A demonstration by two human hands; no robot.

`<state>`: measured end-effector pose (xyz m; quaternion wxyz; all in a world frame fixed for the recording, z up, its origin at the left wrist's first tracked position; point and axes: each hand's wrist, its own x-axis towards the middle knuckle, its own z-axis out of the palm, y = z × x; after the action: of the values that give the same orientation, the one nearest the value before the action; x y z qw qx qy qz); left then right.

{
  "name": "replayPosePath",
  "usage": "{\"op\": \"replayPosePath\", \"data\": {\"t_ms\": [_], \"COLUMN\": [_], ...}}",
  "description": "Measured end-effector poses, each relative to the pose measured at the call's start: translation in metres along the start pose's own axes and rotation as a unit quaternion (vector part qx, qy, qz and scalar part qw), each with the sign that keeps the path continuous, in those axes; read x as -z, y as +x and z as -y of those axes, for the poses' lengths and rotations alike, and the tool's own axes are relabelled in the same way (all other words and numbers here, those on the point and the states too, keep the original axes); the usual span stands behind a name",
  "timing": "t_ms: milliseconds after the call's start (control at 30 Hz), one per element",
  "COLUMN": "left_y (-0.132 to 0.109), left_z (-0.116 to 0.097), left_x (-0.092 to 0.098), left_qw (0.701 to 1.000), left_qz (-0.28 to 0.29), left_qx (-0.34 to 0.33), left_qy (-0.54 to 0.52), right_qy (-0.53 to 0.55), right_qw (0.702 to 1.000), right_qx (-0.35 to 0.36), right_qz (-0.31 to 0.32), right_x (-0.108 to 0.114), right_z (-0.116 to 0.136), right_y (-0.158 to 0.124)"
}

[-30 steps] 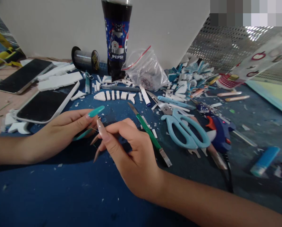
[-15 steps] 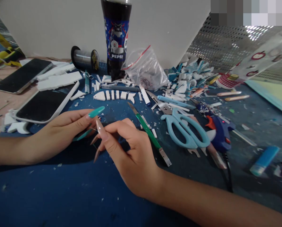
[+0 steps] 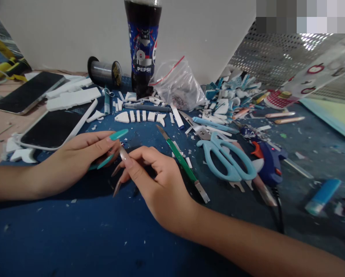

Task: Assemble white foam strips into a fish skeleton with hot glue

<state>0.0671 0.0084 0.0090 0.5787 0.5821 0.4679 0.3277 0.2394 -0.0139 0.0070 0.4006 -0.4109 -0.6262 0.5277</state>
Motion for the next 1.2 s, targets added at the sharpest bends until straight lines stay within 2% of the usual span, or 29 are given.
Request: {"op": "replayPosePath", "data": {"t_ms": [467,700,1200], "left_y": [0.000,0.002,0.002], "left_z": [0.003,-0.003,-0.008], "left_x": [0.002,0.000,0.000], "left_qw": [0.993,0.992,0.987], "left_qz": [-0.027,-0.019,-0.016], "left_qx": [0.056,0.079,0.115], "left_qy": [-0.104,-0.101,-0.106], "right_qy": [-0.004,-0.037,0.001], "right_qw": [0.999,0.999,1.000], "right_qx": [-0.032,-0.014,-0.025], "right_qz": [0.002,0.003,-0.007], "right_x": [0.002,0.001,0.001], "right_z": [0.001,0.000,-0.002], "right_y": [0.004,0.004,0.005]}}
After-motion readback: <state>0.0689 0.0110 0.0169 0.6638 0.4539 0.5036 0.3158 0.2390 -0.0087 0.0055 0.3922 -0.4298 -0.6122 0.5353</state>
